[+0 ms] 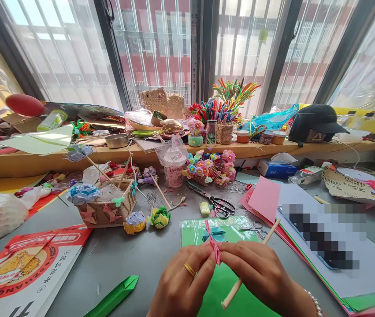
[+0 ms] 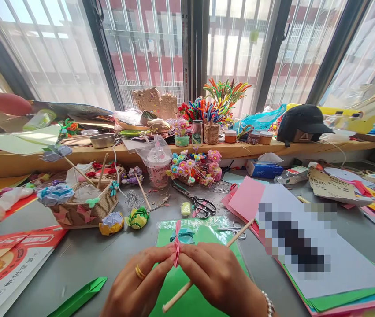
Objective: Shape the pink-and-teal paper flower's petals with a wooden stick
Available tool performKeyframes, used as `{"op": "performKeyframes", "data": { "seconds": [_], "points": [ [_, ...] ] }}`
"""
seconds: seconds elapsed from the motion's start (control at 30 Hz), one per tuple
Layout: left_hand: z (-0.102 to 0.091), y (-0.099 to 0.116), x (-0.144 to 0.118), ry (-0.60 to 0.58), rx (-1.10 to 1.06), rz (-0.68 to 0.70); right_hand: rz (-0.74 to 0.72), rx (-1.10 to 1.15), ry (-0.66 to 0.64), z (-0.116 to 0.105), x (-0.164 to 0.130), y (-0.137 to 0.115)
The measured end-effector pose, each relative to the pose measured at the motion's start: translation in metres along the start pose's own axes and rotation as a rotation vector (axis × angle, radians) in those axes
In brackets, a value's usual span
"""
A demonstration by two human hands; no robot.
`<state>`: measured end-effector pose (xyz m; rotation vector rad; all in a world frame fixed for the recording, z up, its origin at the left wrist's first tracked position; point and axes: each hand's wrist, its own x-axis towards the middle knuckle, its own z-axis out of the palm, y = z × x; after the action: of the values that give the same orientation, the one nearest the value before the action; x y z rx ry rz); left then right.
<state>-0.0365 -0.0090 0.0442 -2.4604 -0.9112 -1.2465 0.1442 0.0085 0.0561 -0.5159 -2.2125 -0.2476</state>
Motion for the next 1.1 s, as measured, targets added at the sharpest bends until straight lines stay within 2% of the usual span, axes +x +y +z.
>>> {"op": "performKeyframes", "data": {
  "seconds": [0.1,0.2,0.3,0.43,0.53,0.63,0.8,1.1],
  "points": [
    [0.002,-0.002,0.001,0.007,-0.086,-0.063,0.04,0.068,-0.014,0.005,-0.003,0.002],
    [0.002,-0.004,0.002,-0.031,-0.282,-0.172,0.186,0.245,-0.066,0.008,-0.006,0.005],
    [-0.003,-0.003,0.004,-0.185,-0.514,-0.374,0.35,0.407,-0.192,0.003,-0.004,0.005],
    [-0.011,-0.001,0.01,-0.405,-0.71,-0.673,0.545,0.492,-0.404,-0.005,0.0,0.004],
    [-0.01,-0.004,0.011,-0.503,-0.957,-0.821,0.636,0.567,-0.473,-0.005,0.0,0.004],
    [-0.006,-0.008,0.009,-0.529,-1.104,-0.894,0.698,0.615,-0.5,-0.003,-0.002,0.007],
    [-0.001,-0.012,0.004,-0.536,-1.126,-0.952,0.748,0.669,-0.532,-0.001,-0.003,0.009],
    [0.012,-0.017,0.0,-0.478,-1.064,-1.028,0.689,0.458,-0.539,0.005,-0.003,0.009]
  ]
}}
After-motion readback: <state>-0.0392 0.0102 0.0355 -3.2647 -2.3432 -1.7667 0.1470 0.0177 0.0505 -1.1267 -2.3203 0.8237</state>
